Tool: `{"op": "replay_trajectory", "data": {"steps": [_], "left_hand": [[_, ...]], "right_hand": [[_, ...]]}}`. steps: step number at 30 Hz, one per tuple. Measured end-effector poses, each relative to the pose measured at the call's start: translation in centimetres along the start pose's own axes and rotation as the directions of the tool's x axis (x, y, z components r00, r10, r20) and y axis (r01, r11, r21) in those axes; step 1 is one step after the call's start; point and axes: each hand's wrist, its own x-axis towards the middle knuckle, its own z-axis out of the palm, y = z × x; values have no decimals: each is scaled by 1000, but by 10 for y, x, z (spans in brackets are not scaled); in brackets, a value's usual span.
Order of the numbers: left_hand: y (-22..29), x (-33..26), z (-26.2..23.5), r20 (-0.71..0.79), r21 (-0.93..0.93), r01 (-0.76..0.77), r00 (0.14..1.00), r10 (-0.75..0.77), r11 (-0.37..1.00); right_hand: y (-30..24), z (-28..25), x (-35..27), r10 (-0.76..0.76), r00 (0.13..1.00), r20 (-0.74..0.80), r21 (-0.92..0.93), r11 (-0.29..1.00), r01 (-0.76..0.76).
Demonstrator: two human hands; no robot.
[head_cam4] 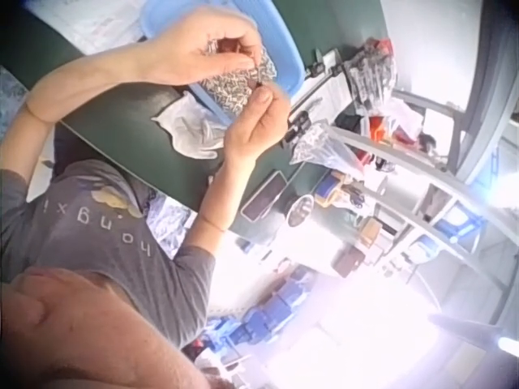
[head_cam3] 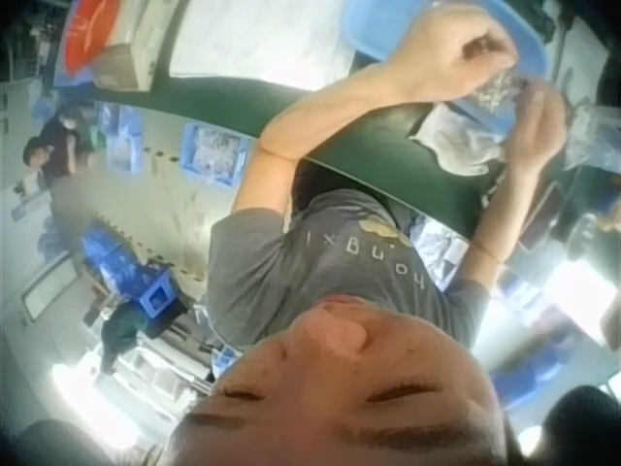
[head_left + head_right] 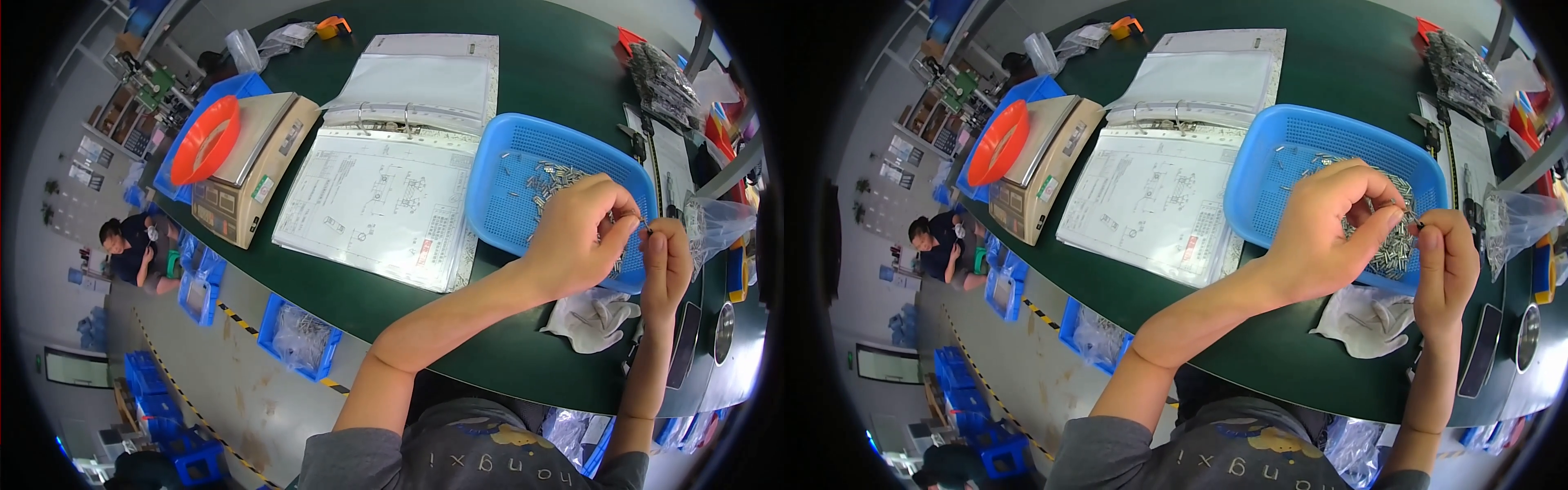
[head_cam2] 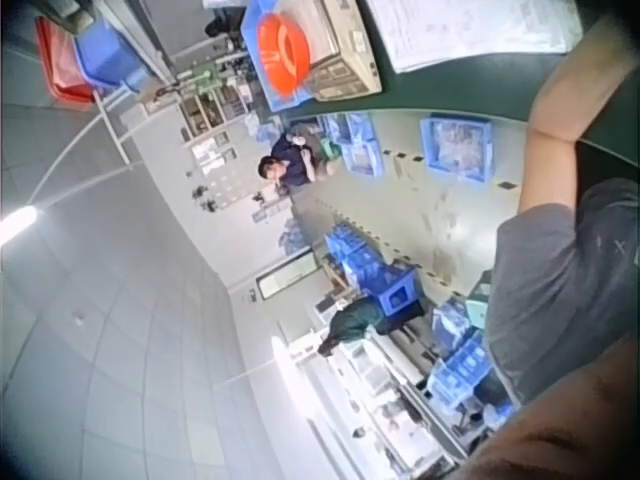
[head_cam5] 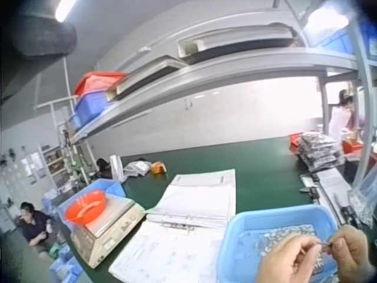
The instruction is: The recorder is picking up and visually inspecting small metal pins from a blue plastic basket on a factory workbench.
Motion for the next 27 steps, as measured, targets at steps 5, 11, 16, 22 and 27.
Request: {"op": "replay_trajectory", "data": {"steps": [5, 11, 16, 22, 27], "left_hand": [[0, -3, 0, -22, -30, 15, 1000, -16, 999], [0, 1, 5, 2, 1, -9, 1000, 9, 1000], [-4, 0, 0, -14, -13, -10, 1000, 9, 1000], [-2, -2, -5, 26, -14, 50, 998, -50, 999], [-4, -5, -2, 41, -66, 145, 989, -143, 987]], "right_hand": [[-2, 0, -3, 51, 998, 35, 51, 997, -53], [0, 6, -3, -91, 990, -104, 19, 995, 93], [-6, 5, 6, -64, 998, 23, -30, 997, 65], [-9, 11, 10, -113, 993, -15, 33, 993, 114], [-12, 10, 10, -118, 991, -71, -12, 993, 117]]}}
